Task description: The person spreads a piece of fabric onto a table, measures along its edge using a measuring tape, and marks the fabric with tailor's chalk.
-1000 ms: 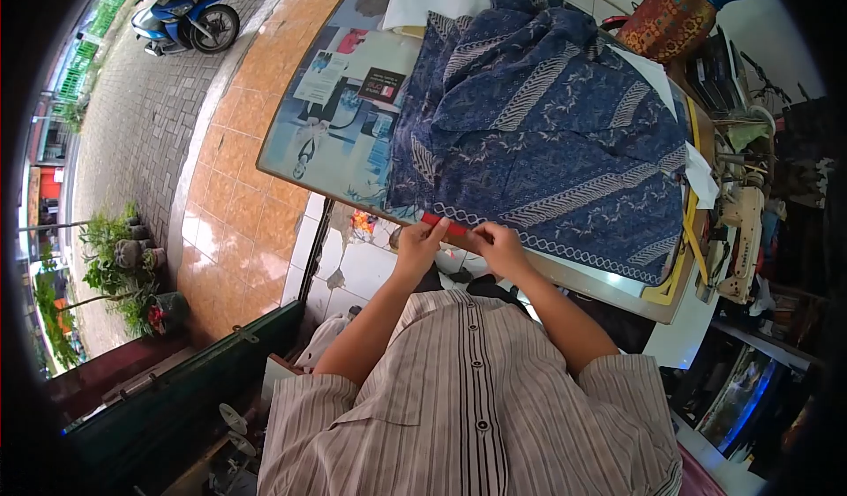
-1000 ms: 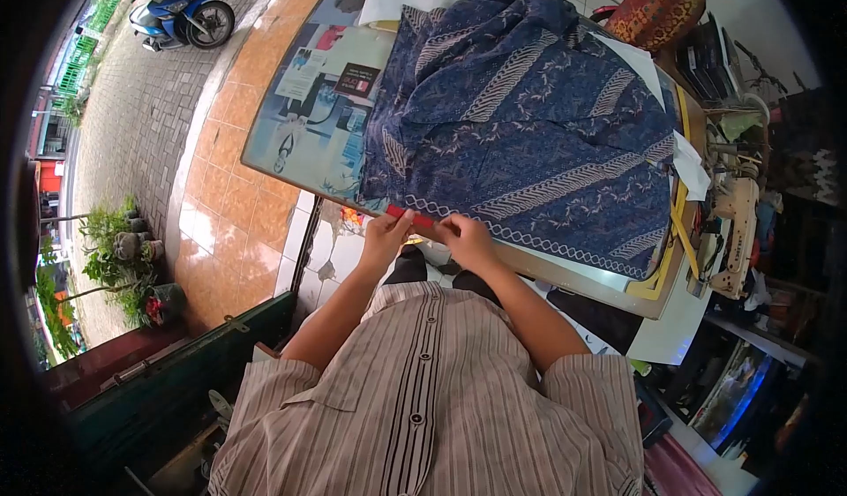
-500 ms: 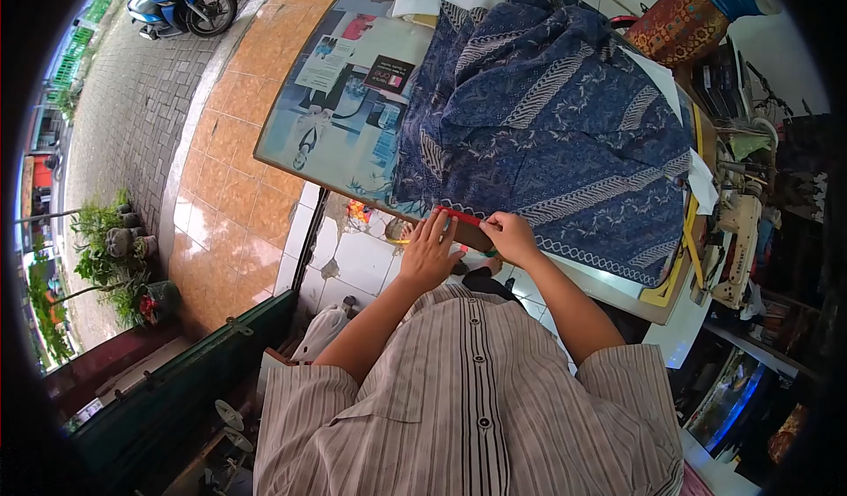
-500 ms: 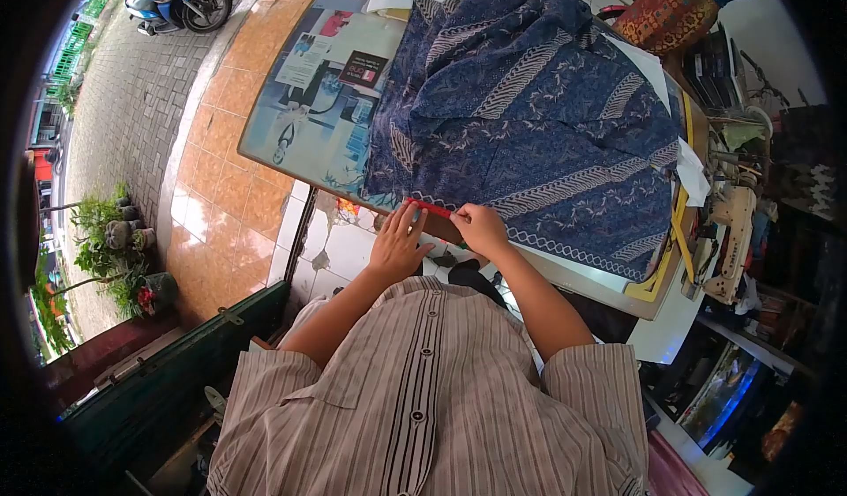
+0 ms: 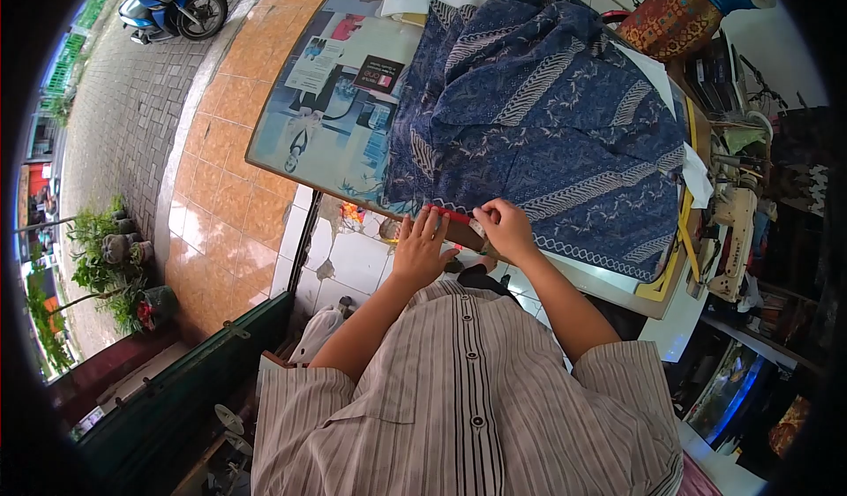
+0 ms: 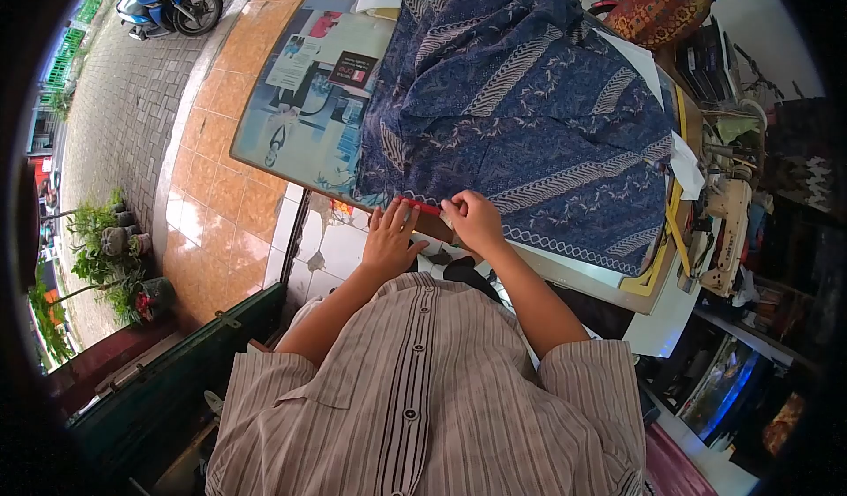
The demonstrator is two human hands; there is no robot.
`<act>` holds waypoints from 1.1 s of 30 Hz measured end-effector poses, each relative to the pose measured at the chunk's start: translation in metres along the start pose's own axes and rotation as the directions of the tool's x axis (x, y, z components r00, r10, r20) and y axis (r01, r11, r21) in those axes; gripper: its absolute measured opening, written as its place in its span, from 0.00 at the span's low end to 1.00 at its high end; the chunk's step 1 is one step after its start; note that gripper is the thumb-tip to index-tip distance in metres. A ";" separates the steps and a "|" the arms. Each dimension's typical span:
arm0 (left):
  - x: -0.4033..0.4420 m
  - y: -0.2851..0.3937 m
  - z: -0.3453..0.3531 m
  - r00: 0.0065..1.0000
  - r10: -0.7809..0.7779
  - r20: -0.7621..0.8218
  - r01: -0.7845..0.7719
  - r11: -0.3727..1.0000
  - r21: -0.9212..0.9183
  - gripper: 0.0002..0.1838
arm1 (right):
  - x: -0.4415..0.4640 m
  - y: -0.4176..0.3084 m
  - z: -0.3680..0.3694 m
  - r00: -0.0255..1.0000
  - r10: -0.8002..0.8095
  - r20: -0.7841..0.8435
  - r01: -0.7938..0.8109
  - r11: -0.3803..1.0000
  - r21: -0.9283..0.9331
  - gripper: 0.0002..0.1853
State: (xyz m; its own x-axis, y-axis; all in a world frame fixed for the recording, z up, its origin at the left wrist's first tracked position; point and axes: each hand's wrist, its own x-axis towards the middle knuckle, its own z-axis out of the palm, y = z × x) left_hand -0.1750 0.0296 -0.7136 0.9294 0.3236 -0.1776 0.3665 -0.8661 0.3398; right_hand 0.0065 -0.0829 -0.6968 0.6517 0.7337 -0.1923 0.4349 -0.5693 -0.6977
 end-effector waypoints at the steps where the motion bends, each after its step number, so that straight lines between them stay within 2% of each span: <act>1: 0.000 0.001 0.001 1.000 -0.010 0.000 0.010 1.000 -0.007 0.40 | 0.002 -0.003 -0.004 1.000 0.001 0.000 -0.001 1.000 -0.001 0.17; 3: 0.000 0.002 -0.001 1.000 -0.019 0.000 0.019 1.000 -0.016 0.40 | 0.009 -0.009 -0.012 0.987 0.135 0.082 -0.140 0.988 0.063 0.16; 4: -0.001 0.003 -0.003 1.000 -0.009 0.006 0.009 1.000 -0.007 0.39 | 0.012 -0.003 -0.008 0.987 0.138 0.082 -0.143 0.988 0.061 0.16; 6: -0.001 0.004 -0.003 1.000 0.003 0.013 -0.003 1.000 -0.003 0.38 | 0.017 0.007 0.001 0.982 0.165 0.087 -0.186 0.913 0.363 0.12; 7: -0.001 0.005 -0.003 1.000 0.005 0.015 -0.005 1.000 0.004 0.38 | 0.018 0.012 0.005 0.982 0.166 0.087 -0.187 0.914 0.360 0.12; 9: 0.000 0.005 -0.003 1.000 0.006 0.017 -0.006 1.000 0.011 0.37 | 0.019 0.008 0.009 0.980 0.146 0.134 -0.196 0.797 0.571 0.10; 13: 0.000 0.005 -0.004 1.000 0.015 0.016 -0.015 1.000 0.000 0.38 | 0.022 0.000 0.015 0.989 0.100 0.108 -0.142 0.837 0.529 0.12; 15: 0.000 0.005 -0.003 1.000 0.012 0.021 -0.012 1.000 0.001 0.39 | 0.027 -0.008 0.012 0.929 0.166 0.330 -0.316 0.821 0.475 0.13; 19: 0.000 0.005 -0.003 1.000 0.012 0.011 -0.012 1.000 -0.013 0.40 | 0.031 -0.007 0.020 0.938 0.137 0.318 -0.273 0.857 0.437 0.11; 21: -0.001 0.005 -0.004 0.999 0.010 0.032 -0.010 1.000 -0.005 0.41 | 0.032 -0.002 0.024 0.970 0.087 0.225 -0.170 0.908 0.382 0.10; 25: 0.000 0.006 -0.007 0.999 0.004 0.042 -0.004 1.000 0.000 0.44 | 0.031 0.002 0.022 0.957 0.098 0.273 -0.180 0.939 0.294 0.12; 28: 0.000 0.006 -0.004 0.999 -0.003 0.037 0.003 1.000 0.000 0.46 | 0.029 -0.002 0.023 0.958 0.121 0.259 -0.199 0.932 0.303 0.13; 33: 0.001 0.006 -0.004 1.000 -0.002 0.022 0.002 1.000 0.010 0.46 | 0.033 -0.006 0.026 0.966 0.123 0.229 -0.170 0.966 0.197 0.12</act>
State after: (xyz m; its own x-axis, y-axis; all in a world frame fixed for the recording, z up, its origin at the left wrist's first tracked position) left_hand -0.1720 0.0267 -0.7079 0.9273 0.3171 -0.1990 0.3680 -0.8694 0.3297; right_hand 0.0091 -0.0460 -0.7169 0.5404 0.7235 -0.4296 0.1870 -0.6011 -0.7770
